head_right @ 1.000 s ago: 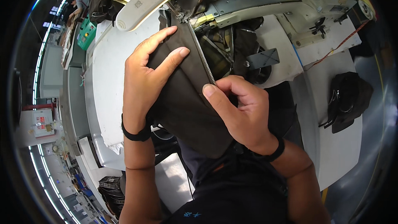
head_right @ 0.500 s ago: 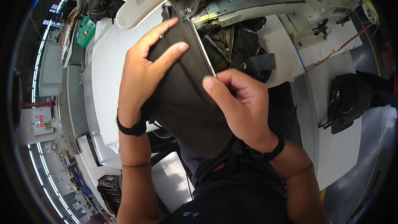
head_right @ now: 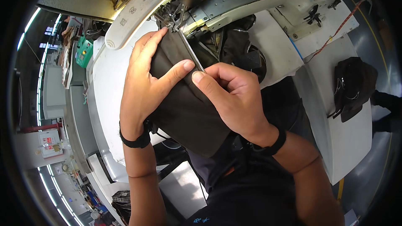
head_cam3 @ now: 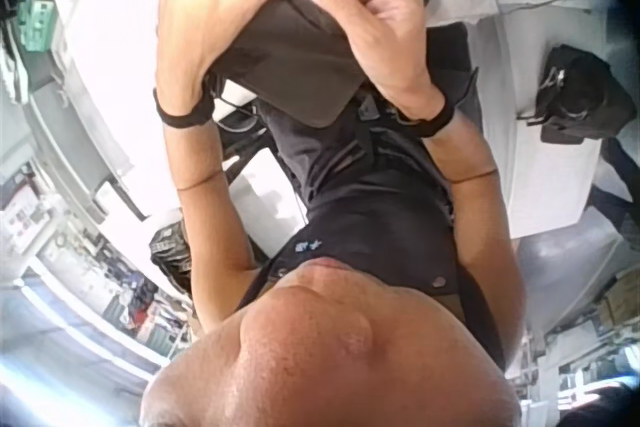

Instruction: Operating an industrial sewing machine to construct a brown fabric bag and trimming excess thread with snips.

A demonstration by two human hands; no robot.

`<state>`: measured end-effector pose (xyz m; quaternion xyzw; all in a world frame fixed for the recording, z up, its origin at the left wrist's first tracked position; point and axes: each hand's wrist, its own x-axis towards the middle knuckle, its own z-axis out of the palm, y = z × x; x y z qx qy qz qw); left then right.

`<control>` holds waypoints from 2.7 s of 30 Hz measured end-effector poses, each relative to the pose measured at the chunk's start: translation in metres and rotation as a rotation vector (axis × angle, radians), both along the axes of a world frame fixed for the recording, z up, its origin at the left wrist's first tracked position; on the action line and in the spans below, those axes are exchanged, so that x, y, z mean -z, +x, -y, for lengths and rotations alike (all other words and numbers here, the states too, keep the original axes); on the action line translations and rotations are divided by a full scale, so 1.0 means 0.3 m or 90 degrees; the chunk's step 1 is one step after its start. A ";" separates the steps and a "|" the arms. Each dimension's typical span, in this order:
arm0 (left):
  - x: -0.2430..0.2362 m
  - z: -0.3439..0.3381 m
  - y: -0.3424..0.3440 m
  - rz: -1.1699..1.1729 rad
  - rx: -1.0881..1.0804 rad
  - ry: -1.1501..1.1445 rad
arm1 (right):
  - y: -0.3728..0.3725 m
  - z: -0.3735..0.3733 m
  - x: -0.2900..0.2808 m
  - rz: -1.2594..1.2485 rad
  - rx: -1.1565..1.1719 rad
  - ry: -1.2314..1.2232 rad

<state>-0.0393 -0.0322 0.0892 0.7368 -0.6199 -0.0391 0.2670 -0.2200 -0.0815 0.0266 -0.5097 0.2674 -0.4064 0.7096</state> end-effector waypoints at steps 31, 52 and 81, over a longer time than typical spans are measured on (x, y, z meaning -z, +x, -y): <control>-0.027 0.106 0.133 -0.114 0.044 0.058 | 0.151 0.115 0.011 0.063 -0.013 0.032; -0.016 0.059 0.081 0.083 -0.020 -0.026 | 0.140 0.168 -0.016 -0.187 0.108 -0.432; 0.090 -0.054 -0.146 0.105 0.012 -0.115 | 0.046 0.116 0.060 -0.048 -0.060 -0.229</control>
